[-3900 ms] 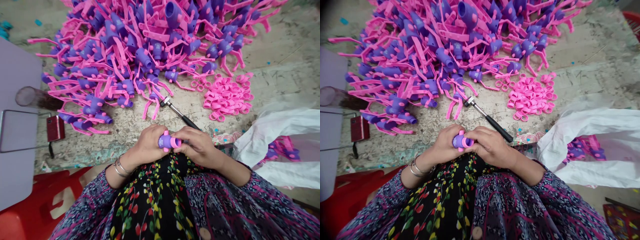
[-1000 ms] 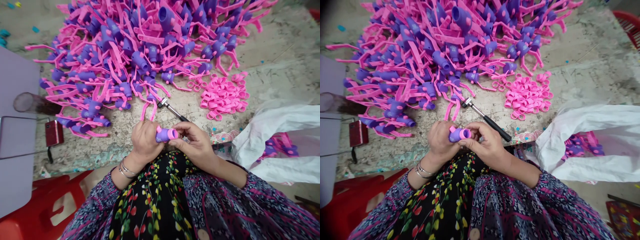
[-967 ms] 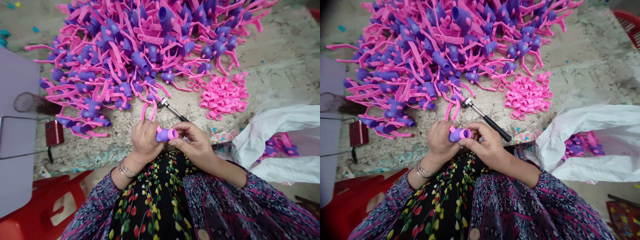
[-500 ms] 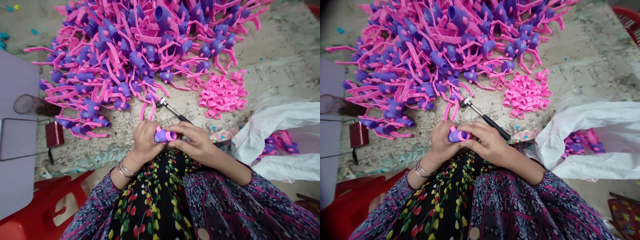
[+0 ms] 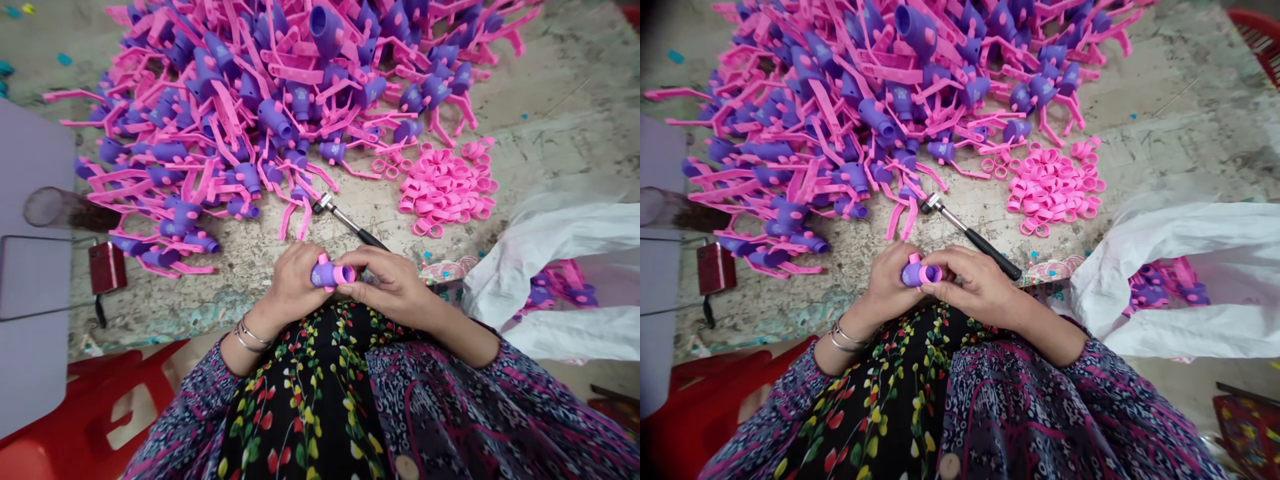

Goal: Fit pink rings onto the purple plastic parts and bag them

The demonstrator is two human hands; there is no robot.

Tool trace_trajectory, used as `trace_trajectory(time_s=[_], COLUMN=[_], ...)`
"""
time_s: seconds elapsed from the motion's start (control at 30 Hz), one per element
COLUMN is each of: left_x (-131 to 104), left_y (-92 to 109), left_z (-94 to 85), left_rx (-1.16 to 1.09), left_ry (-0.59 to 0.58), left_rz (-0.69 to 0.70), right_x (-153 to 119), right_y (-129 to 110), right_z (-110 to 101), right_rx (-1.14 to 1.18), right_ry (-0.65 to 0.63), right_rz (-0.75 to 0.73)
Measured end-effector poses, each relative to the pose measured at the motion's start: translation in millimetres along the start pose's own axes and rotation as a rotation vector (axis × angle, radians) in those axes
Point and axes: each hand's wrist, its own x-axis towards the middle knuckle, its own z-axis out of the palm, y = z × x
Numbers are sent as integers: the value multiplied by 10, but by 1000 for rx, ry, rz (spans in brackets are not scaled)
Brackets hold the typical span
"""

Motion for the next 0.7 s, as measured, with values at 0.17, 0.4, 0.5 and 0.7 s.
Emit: trace_trajectory(time_s=[0.17,0.4,0.5,0.7], left_x=[-17,-32,-19,-25], left_y=[-5,4,44,85], left_z=[9,17,14,16], left_rx=[48,51,37,45], left_ry=[-28,-12,-8,-60], left_rz=[-34,-26,-42,-74], right_x=[-8,0,-12,-53], right_y=[20,2,-2,-1], right_z=[29,27,40,46], right_rx=[-6,-19,-46,-78], right_ry=[28,72,87,121], right_rz=[20,13,-9,20])
